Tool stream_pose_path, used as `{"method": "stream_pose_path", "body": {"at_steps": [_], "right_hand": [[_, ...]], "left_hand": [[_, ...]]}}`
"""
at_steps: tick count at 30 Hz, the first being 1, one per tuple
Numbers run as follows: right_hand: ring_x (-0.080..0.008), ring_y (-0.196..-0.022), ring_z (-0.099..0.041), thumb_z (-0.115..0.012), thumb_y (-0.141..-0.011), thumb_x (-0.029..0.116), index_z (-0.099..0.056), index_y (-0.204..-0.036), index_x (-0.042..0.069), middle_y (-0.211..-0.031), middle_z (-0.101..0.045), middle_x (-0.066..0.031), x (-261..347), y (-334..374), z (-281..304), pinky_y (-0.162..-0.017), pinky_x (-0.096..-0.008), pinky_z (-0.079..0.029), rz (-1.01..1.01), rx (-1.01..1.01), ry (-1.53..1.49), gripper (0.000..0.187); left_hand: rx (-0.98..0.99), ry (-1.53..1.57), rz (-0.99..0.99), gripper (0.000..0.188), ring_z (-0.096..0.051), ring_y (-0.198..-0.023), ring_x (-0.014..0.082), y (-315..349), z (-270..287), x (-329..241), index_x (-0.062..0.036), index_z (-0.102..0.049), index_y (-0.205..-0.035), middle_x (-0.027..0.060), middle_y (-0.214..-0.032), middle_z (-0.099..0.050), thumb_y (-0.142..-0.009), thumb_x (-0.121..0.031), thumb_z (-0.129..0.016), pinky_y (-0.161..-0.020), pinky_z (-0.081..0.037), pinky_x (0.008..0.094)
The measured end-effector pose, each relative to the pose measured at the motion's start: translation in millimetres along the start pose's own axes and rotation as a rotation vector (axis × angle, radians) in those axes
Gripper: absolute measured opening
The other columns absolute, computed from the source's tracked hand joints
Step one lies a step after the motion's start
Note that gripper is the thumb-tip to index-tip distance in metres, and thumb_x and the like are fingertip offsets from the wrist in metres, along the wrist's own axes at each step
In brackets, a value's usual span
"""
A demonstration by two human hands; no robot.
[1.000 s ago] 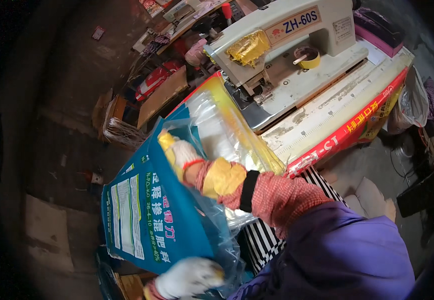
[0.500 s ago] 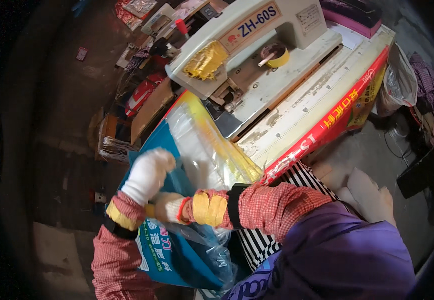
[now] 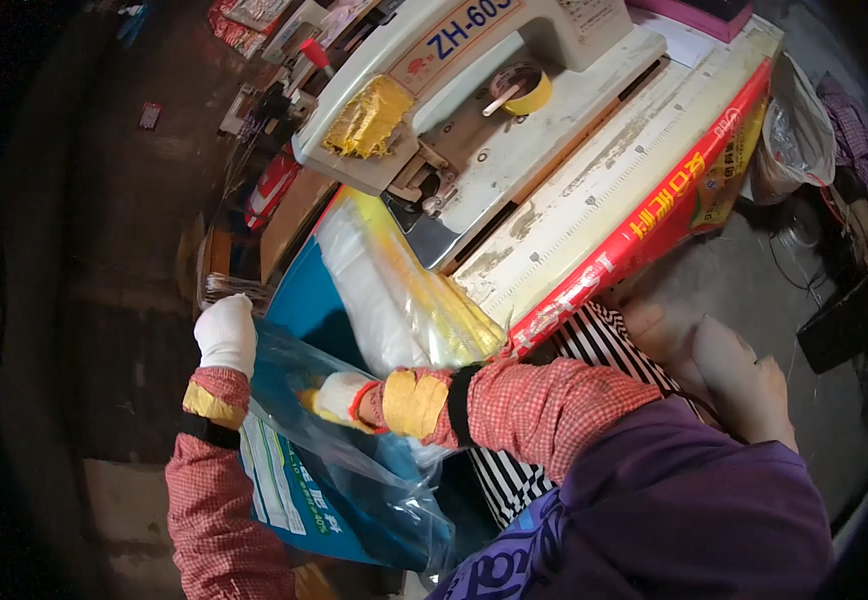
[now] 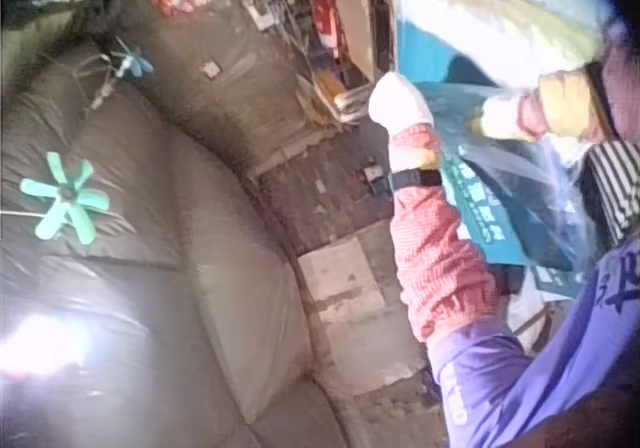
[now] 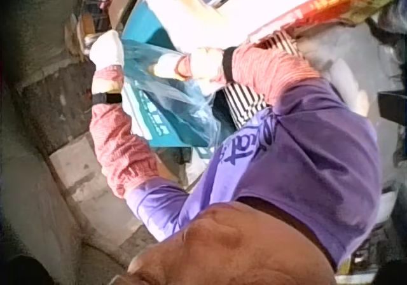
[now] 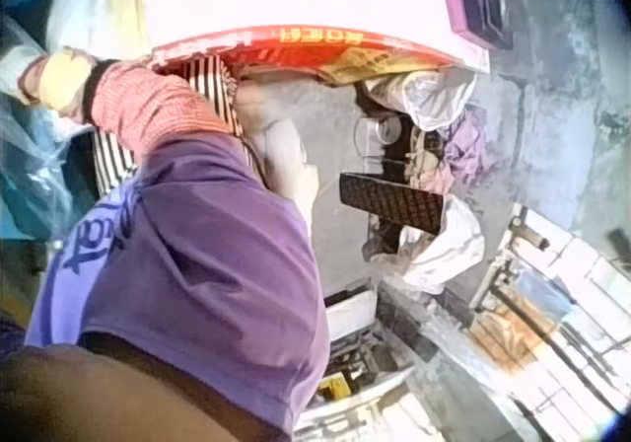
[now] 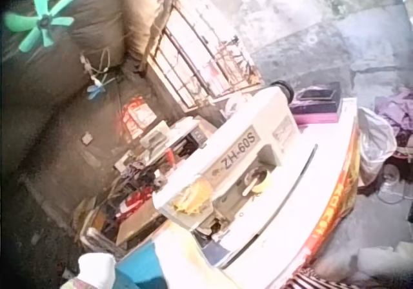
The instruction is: The person inserts a clear plastic liner into a green bag and feeds the top through a sewing machine to seal them. They then place the finished bag onto a stack and repeat the process with another bag and liner.
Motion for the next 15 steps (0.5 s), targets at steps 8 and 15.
{"method": "stream_pose_path", "body": {"at_steps": [8,15], "right_hand": [[-0.0239,-0.085,-0.058,-0.042,-0.089,0.031,-0.056,-0.105,0.008,-0.098,-0.060,-0.0094,-43,100,-158,-0.075,-0.0341,-0.047,-0.130,0.512,0.562,0.031],[-0.0185,-0.084,-0.054,-0.045,-0.087,0.030,-0.054,-0.106,0.011,-0.099,-0.057,-0.0054,-254,216,-71,-0.071,-0.0322,-0.043,-1.560,-0.119,1.263,0.029]], "left_hand": [[-0.686,-0.462,-0.064,0.012,-0.055,-0.072,0.0229,-60,113,-9,-0.0064,-0.055,-0.090,0.0068,-0.085,-0.057,-0.080,-0.013,-0.051,-0.074,-0.045,0.0341],[-0.252,-0.134,0.082,0.019,-0.066,-0.082,0.0280,-90,100,-8,-0.0128,-0.062,-0.096,0.0114,-0.093,-0.064,-0.088,-0.014,-0.045,-0.064,-0.055,0.0397]]}}
Point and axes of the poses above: each hand's wrist, its own y-axis away from the middle knuckle, its own z-axis out of the back of the hand, x = y × z, the point moved 9 cm from there along -y, towards the middle knuckle
